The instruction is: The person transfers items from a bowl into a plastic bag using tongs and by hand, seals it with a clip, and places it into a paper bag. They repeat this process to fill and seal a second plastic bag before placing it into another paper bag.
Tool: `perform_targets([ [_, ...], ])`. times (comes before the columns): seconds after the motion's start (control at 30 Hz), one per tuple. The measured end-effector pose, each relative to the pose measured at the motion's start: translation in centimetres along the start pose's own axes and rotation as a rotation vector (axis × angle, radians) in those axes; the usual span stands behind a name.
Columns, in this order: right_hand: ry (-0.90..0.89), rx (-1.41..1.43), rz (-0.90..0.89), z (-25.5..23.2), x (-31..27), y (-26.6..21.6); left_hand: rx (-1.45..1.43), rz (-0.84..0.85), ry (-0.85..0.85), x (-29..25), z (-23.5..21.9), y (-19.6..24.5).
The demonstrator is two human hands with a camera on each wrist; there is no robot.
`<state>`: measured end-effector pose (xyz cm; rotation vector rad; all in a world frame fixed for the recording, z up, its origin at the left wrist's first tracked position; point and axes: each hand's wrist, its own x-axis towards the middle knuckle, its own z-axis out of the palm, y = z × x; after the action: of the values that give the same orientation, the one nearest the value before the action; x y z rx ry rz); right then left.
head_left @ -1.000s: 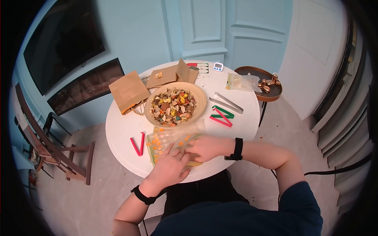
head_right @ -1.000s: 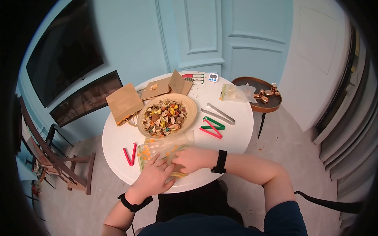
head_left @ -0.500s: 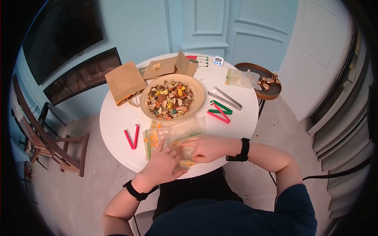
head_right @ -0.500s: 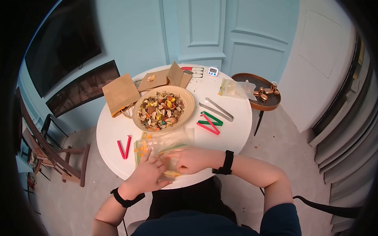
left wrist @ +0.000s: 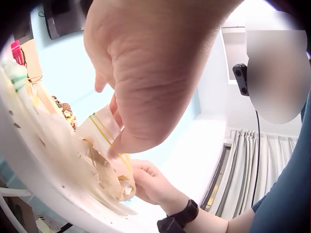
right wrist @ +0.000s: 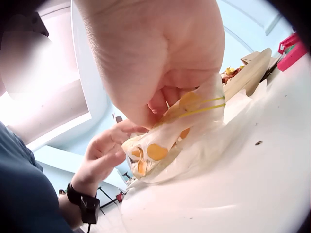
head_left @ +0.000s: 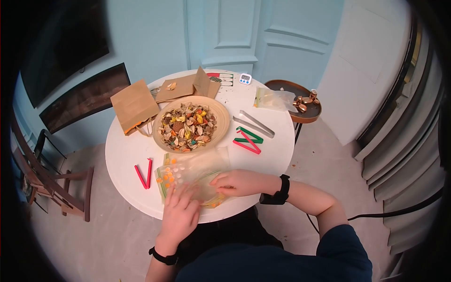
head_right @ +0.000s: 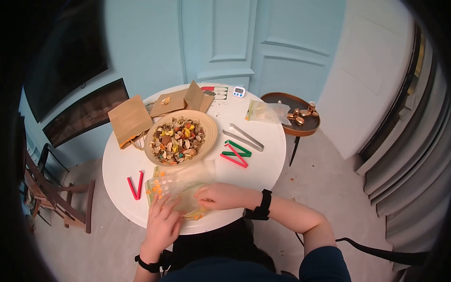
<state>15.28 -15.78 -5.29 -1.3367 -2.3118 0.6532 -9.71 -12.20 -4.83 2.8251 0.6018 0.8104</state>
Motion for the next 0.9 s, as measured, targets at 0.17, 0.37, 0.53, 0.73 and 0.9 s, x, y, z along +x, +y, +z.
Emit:
perform_targets([
  [0.17,0.198,0.574,0.153,-2.5,-0.3,0.3,0.036,-0.019,0.063,-1.1,1.5,-1.5],
  [0.37,0.571,-0.279,0.412,-5.1,-1.3,5.4,-0.106,-0.065,0.097,-1.6,3.8,-2.4],
  [0.53,0.465,-0.486,0.493,-3.7,-1.7,7.3,-0.17,-0.101,0.118,-1.1,3.7,-1.9],
  [0.73,0.37,-0.513,0.564,-3.7,-1.1,7.9,-0.253,-0.133,0.206,-1.8,4.9,-2.9],
  [0.9,0.597,-0.401,0.392,-7.4,-0.3,4.6,-0.239,-0.089,0.225,-2.1,4.7,-3.2],
])
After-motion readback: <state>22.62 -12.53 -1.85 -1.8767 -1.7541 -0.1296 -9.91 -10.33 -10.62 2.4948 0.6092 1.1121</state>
